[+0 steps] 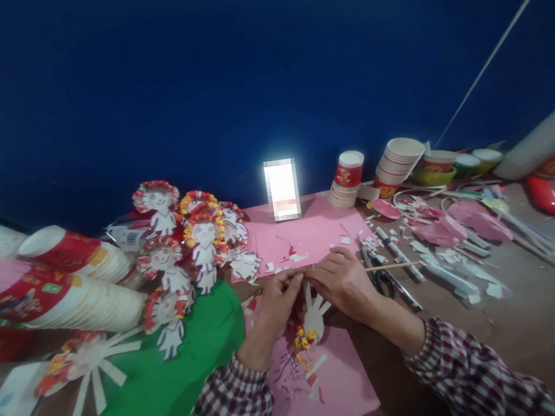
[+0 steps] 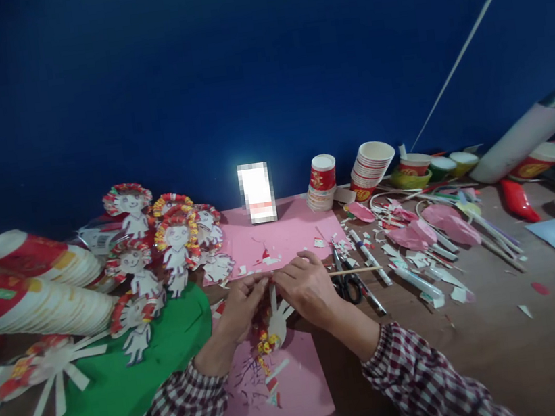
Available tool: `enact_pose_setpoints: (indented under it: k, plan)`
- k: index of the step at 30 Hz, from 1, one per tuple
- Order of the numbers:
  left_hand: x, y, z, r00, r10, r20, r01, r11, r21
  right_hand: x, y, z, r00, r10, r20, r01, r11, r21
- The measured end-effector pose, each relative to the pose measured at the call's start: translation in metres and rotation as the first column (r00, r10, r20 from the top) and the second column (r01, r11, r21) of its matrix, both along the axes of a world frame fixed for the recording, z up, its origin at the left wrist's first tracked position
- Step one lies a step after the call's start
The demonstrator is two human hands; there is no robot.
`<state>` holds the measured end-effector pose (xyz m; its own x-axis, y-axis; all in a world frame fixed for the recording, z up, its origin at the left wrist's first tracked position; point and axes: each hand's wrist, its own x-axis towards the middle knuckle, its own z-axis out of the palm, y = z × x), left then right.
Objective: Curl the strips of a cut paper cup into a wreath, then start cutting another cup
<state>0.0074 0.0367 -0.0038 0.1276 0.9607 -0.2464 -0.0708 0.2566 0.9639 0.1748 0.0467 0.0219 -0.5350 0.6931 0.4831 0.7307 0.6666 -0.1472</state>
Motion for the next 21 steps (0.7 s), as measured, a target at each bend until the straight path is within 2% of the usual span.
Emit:
enact_pose_setpoints:
  k: [4, 7, 13, 21]
  plan:
    - [-0.002, 0.0011, -0.0039, 0.99, -0.014, -0.141, 0.021, 0.999, 0.049, -0.0004, -0.0019, 0.0024, 1.0, 0.007, -0.009, -0.007, 1.0, 0.013]
    - [-0.0033, 0.002, -0.0046, 0.982, -0.028, -0.185, 0.041, 0.997, 0.063, -0.0005, -0.0024, 0.0034, 1.0, 0.002, -0.001, -0.002, 1.0, 0.022]
    - [-0.0041, 0.0019, -0.0018, 0.978, -0.048, -0.205, 0.057, 0.998, 0.038, -0.0013, -0.0016, 0.0017, 1.0, 0.0, 0.015, 0.0, 1.0, 0.023]
    - [-0.0035, 0.0005, -0.0061, 0.99, -0.057, -0.13, 0.058, 0.998, 0.009, -0.0014, -0.0016, 0.0029, 1.0, 0.002, -0.007, -0.002, 1.0, -0.004]
